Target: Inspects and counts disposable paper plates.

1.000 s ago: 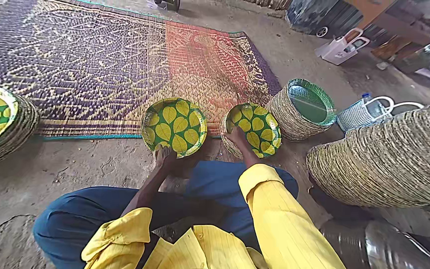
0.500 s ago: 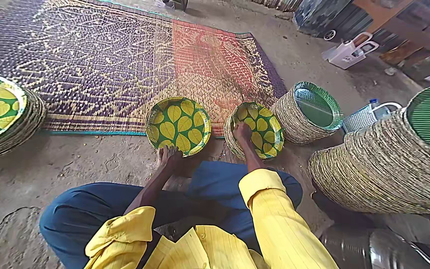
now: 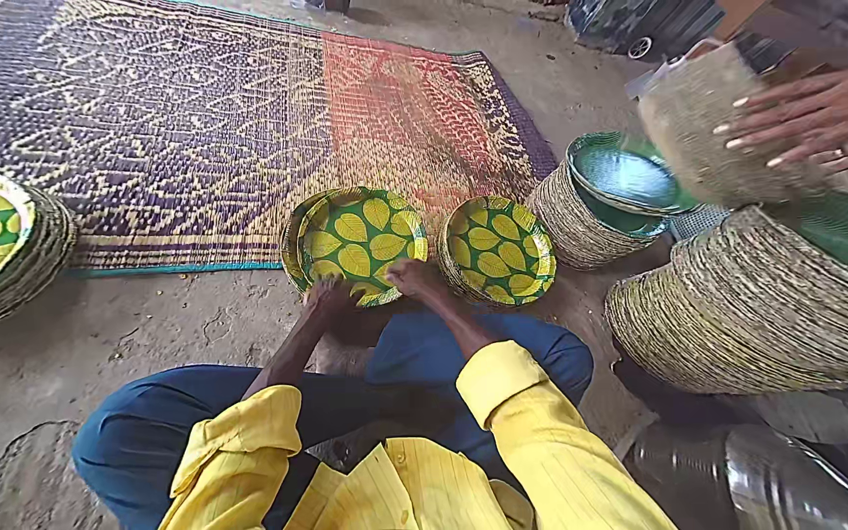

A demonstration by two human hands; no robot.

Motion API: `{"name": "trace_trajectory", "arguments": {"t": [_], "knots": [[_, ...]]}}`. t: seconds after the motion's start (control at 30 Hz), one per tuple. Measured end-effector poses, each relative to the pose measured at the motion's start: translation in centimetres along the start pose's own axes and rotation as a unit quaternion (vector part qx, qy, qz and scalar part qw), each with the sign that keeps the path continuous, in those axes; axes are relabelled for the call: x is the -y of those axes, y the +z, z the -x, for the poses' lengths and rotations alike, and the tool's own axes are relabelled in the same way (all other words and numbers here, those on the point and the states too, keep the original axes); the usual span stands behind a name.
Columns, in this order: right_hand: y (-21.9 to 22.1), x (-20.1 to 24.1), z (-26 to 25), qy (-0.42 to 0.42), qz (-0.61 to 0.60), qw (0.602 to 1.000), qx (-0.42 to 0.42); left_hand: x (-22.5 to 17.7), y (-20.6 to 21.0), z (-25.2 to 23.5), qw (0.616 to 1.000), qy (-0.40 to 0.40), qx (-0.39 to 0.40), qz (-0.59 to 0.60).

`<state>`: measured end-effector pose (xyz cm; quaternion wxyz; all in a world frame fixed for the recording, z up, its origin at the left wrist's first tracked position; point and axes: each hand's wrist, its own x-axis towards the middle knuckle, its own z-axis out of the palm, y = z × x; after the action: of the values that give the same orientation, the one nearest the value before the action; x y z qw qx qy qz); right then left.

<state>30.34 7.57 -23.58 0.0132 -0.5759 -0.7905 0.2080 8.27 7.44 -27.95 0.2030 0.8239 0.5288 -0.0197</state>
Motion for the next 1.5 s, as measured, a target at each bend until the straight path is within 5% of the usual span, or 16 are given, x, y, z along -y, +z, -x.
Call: {"name": "trace_trajectory", "arguments": {"t": [0.1, 0.3, 0.83, 1.0, 1.07, 1.13, 1.2, 1.27, 1.33, 1.4, 1.5], "knots": [[-2.8, -6.4, -0.4, 0.157, -0.02, 0.968, -0.194, -0.6, 0.6, 0.8, 0.993, -0.057, 0.102, -0.016], [-2.0, -11.9, -0.3, 0.335, -0.062, 0.935, -0.101, -1.4, 0.3, 1.6, 0.988, -0.127, 0.089, -0.021], [-3.0, -10.4, -0.4, 0.366, 0.008, 0.927, -0.082, -3.3, 0.8, 1.8, 0.994, -0.035, 0.098, -0.032], [-6.4, -8.3, 0.4, 0.34, 0.032, 0.917, -0.206, -2.1, 0.2, 2.1, 0.996, -0.028, 0.088, 0.001], [-8.1, -6.2, 1.3, 0.274, 0.066, 0.917, -0.283, -1.1, 0.6, 1.9, 0.998, 0.013, -0.034, 0.046], [-7.9, -3.5, 1.8, 0.144, 0.091, 0.922, -0.348, -0.6, 0.6, 1.8, 0.961, 0.078, -0.254, 0.079], [-5.5, -0.5, 1.6, 0.004, 0.096, 0.936, -0.338, -0.9, -0.8, 1.6, 0.898, 0.134, -0.413, 0.069], [-1.0, 2.2, 0.2, -0.123, 0.097, 0.953, -0.258, -1.2, -1.8, 1.7, 0.865, 0.161, -0.473, 0.04], [2.3, 4.7, -0.6, -0.146, 0.083, 0.985, -0.027, -1.0, -1.7, 2.0, 0.889, 0.152, -0.432, 0.015], [4.6, 4.9, -1.3, -0.149, 0.075, 0.98, 0.104, -0.7, -0.7, 2.3, 0.955, 0.096, -0.281, 0.006], [2.5, 1.9, -1.3, -0.081, 0.017, 0.996, 0.039, -0.1, 0.6, 1.5, 0.999, -0.014, 0.021, -0.02]]}}
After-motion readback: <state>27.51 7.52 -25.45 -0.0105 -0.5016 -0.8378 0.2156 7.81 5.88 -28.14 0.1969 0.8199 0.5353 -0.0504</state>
